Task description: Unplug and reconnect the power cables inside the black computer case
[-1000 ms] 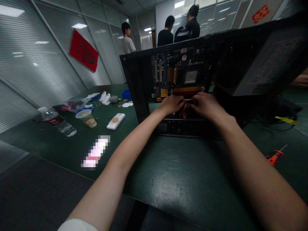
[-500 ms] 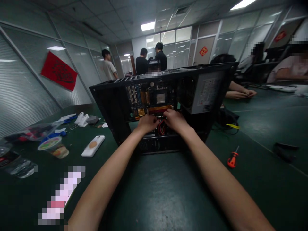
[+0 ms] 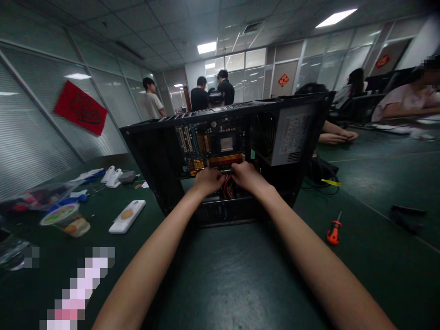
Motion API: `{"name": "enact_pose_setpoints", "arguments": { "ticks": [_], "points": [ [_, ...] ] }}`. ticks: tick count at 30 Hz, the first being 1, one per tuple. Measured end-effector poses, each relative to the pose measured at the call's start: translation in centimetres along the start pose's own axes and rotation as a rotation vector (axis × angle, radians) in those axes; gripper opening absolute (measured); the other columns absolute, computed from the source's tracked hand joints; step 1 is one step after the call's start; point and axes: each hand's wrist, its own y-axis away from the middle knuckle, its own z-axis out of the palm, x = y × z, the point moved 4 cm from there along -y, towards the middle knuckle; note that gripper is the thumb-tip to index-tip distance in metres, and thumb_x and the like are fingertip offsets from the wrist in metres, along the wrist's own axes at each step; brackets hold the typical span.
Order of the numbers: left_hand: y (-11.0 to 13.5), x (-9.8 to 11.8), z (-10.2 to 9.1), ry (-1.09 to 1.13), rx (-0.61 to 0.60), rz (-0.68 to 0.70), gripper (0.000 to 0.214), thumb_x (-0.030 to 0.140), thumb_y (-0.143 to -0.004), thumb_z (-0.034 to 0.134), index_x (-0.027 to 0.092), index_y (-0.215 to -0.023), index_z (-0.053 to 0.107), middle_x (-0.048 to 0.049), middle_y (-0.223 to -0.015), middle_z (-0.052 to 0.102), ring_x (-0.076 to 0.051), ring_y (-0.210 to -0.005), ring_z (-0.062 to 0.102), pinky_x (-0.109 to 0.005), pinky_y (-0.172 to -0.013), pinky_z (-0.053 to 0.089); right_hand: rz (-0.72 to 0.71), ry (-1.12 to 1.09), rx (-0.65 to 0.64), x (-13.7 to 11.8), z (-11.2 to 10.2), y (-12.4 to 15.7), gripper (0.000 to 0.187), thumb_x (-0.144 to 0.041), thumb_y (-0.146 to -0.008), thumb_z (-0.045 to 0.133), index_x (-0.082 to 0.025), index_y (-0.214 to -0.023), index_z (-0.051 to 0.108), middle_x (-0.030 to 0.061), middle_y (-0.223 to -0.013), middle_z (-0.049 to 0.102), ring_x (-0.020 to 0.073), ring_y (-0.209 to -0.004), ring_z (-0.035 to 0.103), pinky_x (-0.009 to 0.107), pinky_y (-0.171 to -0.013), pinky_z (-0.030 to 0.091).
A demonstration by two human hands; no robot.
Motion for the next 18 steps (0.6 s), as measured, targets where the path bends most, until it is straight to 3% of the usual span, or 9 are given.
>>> {"name": "enact_pose_setpoints", "arguments": {
  "ticks": [18],
  "points": [
    [0.11,-0.06,-0.28,-0.005,0.016,-0.017,0.039,0.049,-0.094,0.046,0.028,-0.098,0.079,-0.0074,-0.096,0.077,-0.026,-0.092,0.071,-0.031,-0.072,0.051,0.004,0.012,-0.01,-0.01,0.2,-0.13,0.022,-0.019,-0.092,0.052,-0.016,-0.109,0.065,0.0166,-0.103,0.072,0.0298,-0.098,0.071,0.03,-0.075,0.048]
  ]
}}
